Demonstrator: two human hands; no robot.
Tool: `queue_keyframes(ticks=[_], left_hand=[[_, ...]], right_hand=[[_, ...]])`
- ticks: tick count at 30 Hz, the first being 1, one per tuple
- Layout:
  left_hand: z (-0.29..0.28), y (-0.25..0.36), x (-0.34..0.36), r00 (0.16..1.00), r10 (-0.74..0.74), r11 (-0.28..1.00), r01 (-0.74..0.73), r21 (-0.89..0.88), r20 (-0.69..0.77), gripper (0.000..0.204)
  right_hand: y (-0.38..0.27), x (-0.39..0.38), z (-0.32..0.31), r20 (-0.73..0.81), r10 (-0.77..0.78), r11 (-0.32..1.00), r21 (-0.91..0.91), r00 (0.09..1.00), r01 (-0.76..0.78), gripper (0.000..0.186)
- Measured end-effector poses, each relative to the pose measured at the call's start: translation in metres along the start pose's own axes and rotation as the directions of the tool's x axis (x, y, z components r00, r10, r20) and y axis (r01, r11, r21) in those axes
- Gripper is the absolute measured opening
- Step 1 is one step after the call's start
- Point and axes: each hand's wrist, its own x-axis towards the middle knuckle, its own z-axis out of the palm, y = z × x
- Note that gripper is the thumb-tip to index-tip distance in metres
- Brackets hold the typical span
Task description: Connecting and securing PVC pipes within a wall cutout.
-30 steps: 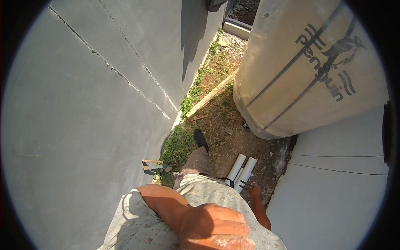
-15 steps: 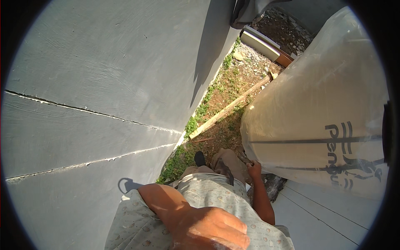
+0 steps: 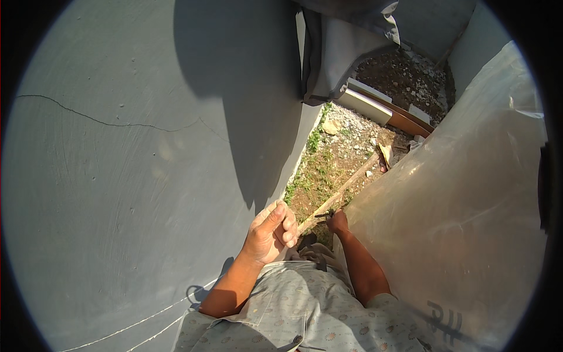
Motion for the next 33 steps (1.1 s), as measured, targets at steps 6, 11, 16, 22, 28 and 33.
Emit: queue_keyframes(ticks=[6, 11, 16, 22, 28, 33], left_hand=[[-0.018, -0.006, 0.082, 0.983, -0.089, 0.932, 0.139, 0.336, -0.159, 0.022], [-0.048, 0.015, 0.172, 0.984, -0.115, 0.751, 0.175, 0.636, -0.134, 0.025], [-0.06, 0.049, 0.264, 0.985, -0.173, 0.611, 0.117, 0.783, -0.012, 0.039], [-0.056, 0.059, 0.342, 0.938, -0.322, 0.478, 0.28, 0.832, -0.13, 0.039], [-0.032, 0.048, 0.462, 0.936, -0.315, 0.365, 0.273, 0.89, -0.158, 0.045], [0.006, 0.041, 0.581, 0.963, 0.045, 0.594, 0.188, 0.782, -0.266, 0.053]], right_hand=[[-0.012, 0.114, -0.045, -0.117, 0.057, 0.998, -0.006, 0.992, -0.058, 0.028], [-0.005, 0.186, -0.092, -0.113, 0.293, 0.954, 0.105, 0.949, -0.282, 0.025], [0.042, 0.222, -0.127, -0.263, 0.344, 0.934, 0.198, 0.901, -0.298, 0.021], [0.09, 0.259, -0.151, -0.245, 0.563, 0.818, 0.305, 0.79, -0.488, 0.026], [0.12, 0.328, -0.188, -0.194, 0.594, 0.803, 0.197, 0.781, -0.562, 0.019], [0.155, 0.419, -0.229, -0.144, 0.759, 0.638, 0.355, 0.634, -0.683, 0.022]])
